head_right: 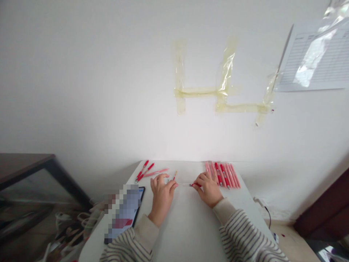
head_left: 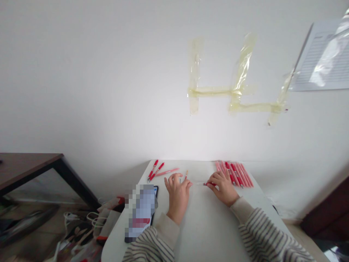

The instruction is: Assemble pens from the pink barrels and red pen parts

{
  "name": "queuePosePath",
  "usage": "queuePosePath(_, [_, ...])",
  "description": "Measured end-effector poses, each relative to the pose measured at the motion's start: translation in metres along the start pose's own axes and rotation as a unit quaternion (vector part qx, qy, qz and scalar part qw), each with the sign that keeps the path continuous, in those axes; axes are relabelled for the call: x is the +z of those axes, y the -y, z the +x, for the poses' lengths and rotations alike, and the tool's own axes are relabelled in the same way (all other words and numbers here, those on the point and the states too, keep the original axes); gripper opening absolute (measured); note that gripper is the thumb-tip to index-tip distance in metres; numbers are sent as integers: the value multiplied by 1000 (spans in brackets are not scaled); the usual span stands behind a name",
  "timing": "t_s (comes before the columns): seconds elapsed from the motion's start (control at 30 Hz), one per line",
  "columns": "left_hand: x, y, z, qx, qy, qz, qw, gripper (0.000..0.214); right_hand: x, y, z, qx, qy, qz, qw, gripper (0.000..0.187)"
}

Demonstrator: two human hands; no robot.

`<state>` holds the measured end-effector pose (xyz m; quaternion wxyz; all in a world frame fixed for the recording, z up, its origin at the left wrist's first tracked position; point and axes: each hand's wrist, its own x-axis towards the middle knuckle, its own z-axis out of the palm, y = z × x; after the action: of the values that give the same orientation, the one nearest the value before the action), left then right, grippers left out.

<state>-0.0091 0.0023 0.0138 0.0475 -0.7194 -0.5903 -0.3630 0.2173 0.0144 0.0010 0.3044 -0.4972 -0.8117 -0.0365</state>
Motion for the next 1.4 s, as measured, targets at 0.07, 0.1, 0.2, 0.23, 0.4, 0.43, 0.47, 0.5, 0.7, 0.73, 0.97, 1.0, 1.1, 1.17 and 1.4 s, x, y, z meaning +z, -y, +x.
queuePosePath(0.07, [0, 0, 0, -3, 5, 1, 1000, 12, 0, 0, 0, 0, -5, 3, 1000, 14])
queuePosePath(0.1, [0, 0, 1, -4, 7, 1, 1000, 12, 1, 0, 0, 1, -8, 4, 1000, 11])
queuePosePath(0.2, [0, 0, 1, -5, 8, 1, 1000, 12, 3, -1, -1, 7, -16, 7, 1000, 6])
queuePosePath(0.23, [0, 0, 0, -5, 7, 0, 1000, 12, 4, -2, -1, 8, -18, 7, 1000, 5])
queuePosePath(0.4, [-1, 0, -1, 2, 0, 0, 1000, 13, 5, -3, -2, 4, -24, 8, 1000, 26])
queuePosePath(0.43, [-1, 0, -1, 4, -1, -1, 1000, 13, 5, -3, -2, 0, -23, 6, 1000, 26])
queuePosePath(0.47, [0, 0, -1, 5, -1, -3, 1000, 13, 4, -2, -2, -5, -21, 4, 1000, 23])
queuePosePath(0.5, [0, 1, -1, 5, -1, -4, 1000, 13, 4, -2, -2, -9, -17, 4, 1000, 20])
queuePosePath(0.7, [3, 1, 0, 3, -5, -8, 1000, 11, 1, -1, 1, -9, -15, 17, 1000, 14])
queuePosePath(0.73, [3, 1, 0, 4, -6, -8, 1000, 11, 2, -1, 0, -8, -12, 18, 1000, 12])
queuePosePath(0.97, [1, 1, -1, 3, -1, 0, 1000, 10, 9, -4, -2, 0, -4, 24, 1000, 23])
queuePosePath(1.0, [1, 1, -1, 4, -2, 0, 1000, 9, 9, -4, -3, -2, -3, 23, 1000, 27])
queuePosePath(1.1, [0, 1, -1, 6, -3, -2, 1000, 8, 6, -2, -2, -11, -1, 19, 1000, 24])
queuePosePath(1.17, [0, 1, -1, 8, -2, -3, 1000, 8, 4, 0, -1, -13, 2, 18, 1000, 22])
queuePosePath(1.4, [-2, 0, 0, -4, 13, -1, 1000, 8, 3, 1, 1, -6, 3, 26, 1000, 11])
